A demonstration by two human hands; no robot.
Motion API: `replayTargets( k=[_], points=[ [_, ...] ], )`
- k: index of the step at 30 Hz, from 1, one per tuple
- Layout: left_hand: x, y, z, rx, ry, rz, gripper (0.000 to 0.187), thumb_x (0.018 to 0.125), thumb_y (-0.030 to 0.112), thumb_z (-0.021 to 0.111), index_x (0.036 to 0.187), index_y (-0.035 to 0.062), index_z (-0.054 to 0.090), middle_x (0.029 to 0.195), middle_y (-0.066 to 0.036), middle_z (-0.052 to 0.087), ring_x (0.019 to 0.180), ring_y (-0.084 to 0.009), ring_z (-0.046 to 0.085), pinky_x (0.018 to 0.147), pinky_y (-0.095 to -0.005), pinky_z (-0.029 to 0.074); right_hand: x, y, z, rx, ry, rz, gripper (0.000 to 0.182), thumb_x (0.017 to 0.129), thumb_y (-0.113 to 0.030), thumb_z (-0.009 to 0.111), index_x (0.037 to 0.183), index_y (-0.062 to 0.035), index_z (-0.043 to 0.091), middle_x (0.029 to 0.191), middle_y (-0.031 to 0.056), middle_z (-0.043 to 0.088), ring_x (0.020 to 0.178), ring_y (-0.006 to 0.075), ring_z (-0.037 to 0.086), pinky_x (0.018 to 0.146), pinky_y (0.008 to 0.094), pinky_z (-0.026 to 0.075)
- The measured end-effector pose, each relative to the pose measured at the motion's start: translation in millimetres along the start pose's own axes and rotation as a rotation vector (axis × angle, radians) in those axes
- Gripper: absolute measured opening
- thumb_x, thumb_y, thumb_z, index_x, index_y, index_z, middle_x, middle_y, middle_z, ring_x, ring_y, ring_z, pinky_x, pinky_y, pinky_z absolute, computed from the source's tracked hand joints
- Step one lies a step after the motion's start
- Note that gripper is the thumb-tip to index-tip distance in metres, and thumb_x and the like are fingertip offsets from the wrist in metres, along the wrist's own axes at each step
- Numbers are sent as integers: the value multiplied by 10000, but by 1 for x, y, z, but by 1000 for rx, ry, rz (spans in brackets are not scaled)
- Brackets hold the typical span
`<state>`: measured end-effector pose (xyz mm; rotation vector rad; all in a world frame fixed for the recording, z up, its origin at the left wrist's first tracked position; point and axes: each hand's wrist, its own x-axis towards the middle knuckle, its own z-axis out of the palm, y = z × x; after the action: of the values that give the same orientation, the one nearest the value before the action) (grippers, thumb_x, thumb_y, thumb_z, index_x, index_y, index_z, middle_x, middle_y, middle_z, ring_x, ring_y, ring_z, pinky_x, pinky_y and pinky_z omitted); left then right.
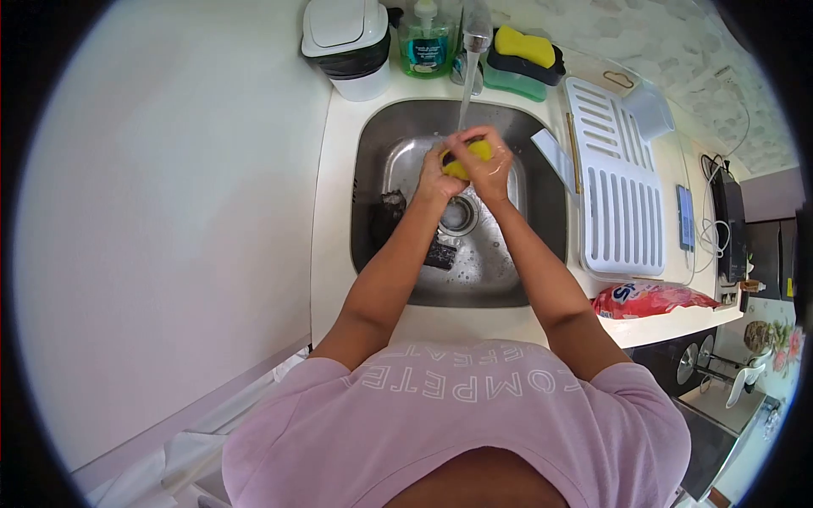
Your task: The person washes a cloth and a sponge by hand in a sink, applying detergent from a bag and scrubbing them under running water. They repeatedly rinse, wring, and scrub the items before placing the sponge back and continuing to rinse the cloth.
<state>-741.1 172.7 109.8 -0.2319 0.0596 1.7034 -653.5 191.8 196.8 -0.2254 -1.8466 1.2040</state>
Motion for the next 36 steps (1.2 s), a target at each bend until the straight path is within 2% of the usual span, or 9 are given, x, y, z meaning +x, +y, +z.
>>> replayTargets(
  k=[2,6,8,10,13,21,29,31,36],
  points=[
    [-11,-13,31,65,129,119,192,840,120,399,1008,43,450,985,-128,521,949,-248,514,870,-408,418,1,12,1,640,510,488,159,744,-108,636,767,-52,489,758,53,566,685,137,554,621,283,466],
    [-30,-29,64,407,211,599,175,769,-40,404,878,-6,537,884,-131,573,808,-241,575,752,-351,478,4,29,-1,1233,640,914,171,778,-170,622,755,-56,497,685,42,495,650,171,542,573,286,471],
    [-44,-39,73,1347,122,1090,153,739,-63,447,669,-17,574,706,-94,599,686,-214,587,699,-323,484,8,39,-1,1283,528,1019,176,811,-209,580,759,-60,504,656,40,493,621,171,539,563,285,469],
    [-55,-48,87,1441,-15,1280,165,646,-88,500,516,8,533,558,-64,567,562,-211,565,631,-293,469,5,59,-5,1028,-123,989,192,821,-238,565,759,-65,508,660,23,495,620,131,536,547,261,456],
    [-74,-51,91,2008,-552,1543,99,458,20,560,531,72,517,594,-50,533,591,-220,543,554,-300,430,32,15,-13,1082,-289,1319,142,834,-191,538,756,-77,506,573,-21,454,511,71,447,491,204,392],
    [-59,-53,62,2396,-1020,1543,87,497,140,553,521,94,483,627,-20,510,632,-173,531,606,-285,433,65,18,7,-36,-1218,889,43,717,-82,489,690,-57,468,468,-29,398,398,55,364,389,227,299],
    [-21,-36,38,2761,-1260,1392,101,590,173,528,593,75,552,705,-62,580,707,-185,568,669,-294,447,53,66,11,-701,-965,479,149,611,-90,474,613,0,593,636,193,589,589,312,580,557,390,451],
    [-8,-36,24,3171,-1072,527,146,692,174,498,702,70,601,862,-98,591,824,-206,564,745,-331,429,52,81,13,-746,-916,449,147,613,-83,476,618,-1,598,664,200,594,619,320,590,574,391,457],
    [9,-28,1,2770,-885,447,212,767,200,463,895,64,562,937,-111,584,879,-242,547,805,-371,398,45,98,10,-522,-619,657,182,632,-141,560,762,-39,636,724,145,621,687,293,608,627,360,469]
  ],
)
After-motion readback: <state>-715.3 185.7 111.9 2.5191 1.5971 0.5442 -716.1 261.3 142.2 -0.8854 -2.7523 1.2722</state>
